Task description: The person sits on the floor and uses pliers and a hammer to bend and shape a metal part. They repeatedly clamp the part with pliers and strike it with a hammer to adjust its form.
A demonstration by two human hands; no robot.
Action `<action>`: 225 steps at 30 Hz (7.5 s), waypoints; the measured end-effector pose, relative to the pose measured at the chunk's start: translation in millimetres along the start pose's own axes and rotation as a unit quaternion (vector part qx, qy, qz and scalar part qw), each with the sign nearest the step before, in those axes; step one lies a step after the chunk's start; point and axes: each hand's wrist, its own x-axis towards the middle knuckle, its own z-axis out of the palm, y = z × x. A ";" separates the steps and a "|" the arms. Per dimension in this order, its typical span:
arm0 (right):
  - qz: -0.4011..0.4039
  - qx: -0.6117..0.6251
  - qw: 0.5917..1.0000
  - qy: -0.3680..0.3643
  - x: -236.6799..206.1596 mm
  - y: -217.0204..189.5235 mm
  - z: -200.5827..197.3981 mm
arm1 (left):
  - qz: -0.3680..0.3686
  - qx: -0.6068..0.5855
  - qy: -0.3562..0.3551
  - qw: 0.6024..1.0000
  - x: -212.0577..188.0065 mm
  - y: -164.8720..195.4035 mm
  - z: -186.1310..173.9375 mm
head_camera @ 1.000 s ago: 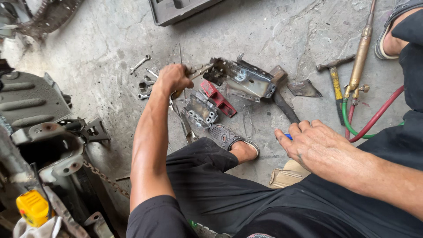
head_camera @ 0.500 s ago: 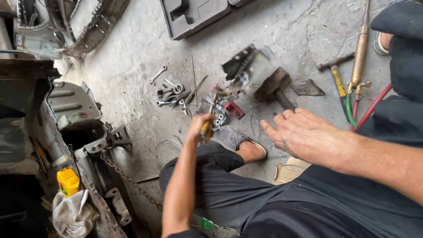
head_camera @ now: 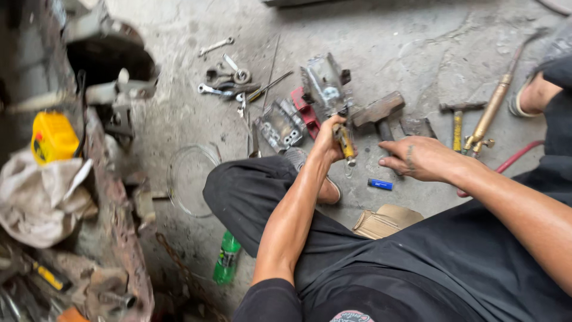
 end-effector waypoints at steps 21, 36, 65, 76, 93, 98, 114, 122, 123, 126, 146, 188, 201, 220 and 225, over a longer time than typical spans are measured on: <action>0.029 0.101 0.994 -0.020 54.4 -5.1 17.6 | 0.085 0.106 0.026 0.990 6.7 37.0 -16.4; 0.152 0.574 0.801 -0.071 126.3 -31.9 77.6 | 0.159 -0.012 -0.018 0.987 25.1 19.6 -38.7; 0.256 0.391 0.851 0.241 55.6 84.2 72.0 | 0.270 0.379 -0.072 0.882 69.3 -53.1 24.9; 0.233 0.399 0.837 0.293 82.2 72.4 69.6 | 0.263 0.342 0.070 0.899 75.4 -54.0 47.0; 0.213 0.584 0.751 0.223 99.2 54.8 110.9 | 0.222 0.236 0.132 0.937 89.5 -58.8 56.6; 0.137 0.605 0.759 0.196 96.0 38.0 107.9 | 0.203 0.170 0.091 0.960 80.4 -47.9 37.4; 0.075 0.347 0.926 0.126 121.3 -19.3 118.9 | 0.188 0.142 0.014 0.972 39.8 -3.4 -24.0; 0.166 0.551 0.802 0.157 90.4 -4.6 137.6 | 0.180 0.189 0.043 0.965 38.7 -5.8 -26.8; 0.175 0.575 0.790 0.123 88.2 -1.3 138.0 | 0.179 0.181 0.045 0.966 38.7 -6.1 -26.1; 0.118 0.670 0.733 -0.013 84.4 1.6 139.1 | 0.164 0.164 0.062 0.971 35.9 -9.0 -26.5; 0.142 0.440 0.882 0.087 98.9 -33.8 130.5 | 0.195 0.129 0.019 0.972 34.2 -0.5 -34.3; 0.164 0.521 0.837 0.032 111.6 -38.9 121.5 | 0.183 0.125 0.009 0.975 40.2 4.3 -46.3; 0.161 0.604 0.779 -0.052 109.1 -46.1 112.0 | 0.185 0.150 0.050 0.970 32.9 10.1 -41.9; 0.174 0.538 0.825 -0.013 109.5 -51.5 110.0 | 0.208 0.174 0.063 0.960 33.9 11.9 -41.9; 0.149 0.593 0.791 -0.027 110.4 -45.6 113.6 | 0.206 0.166 0.052 0.963 34.8 11.0 -43.1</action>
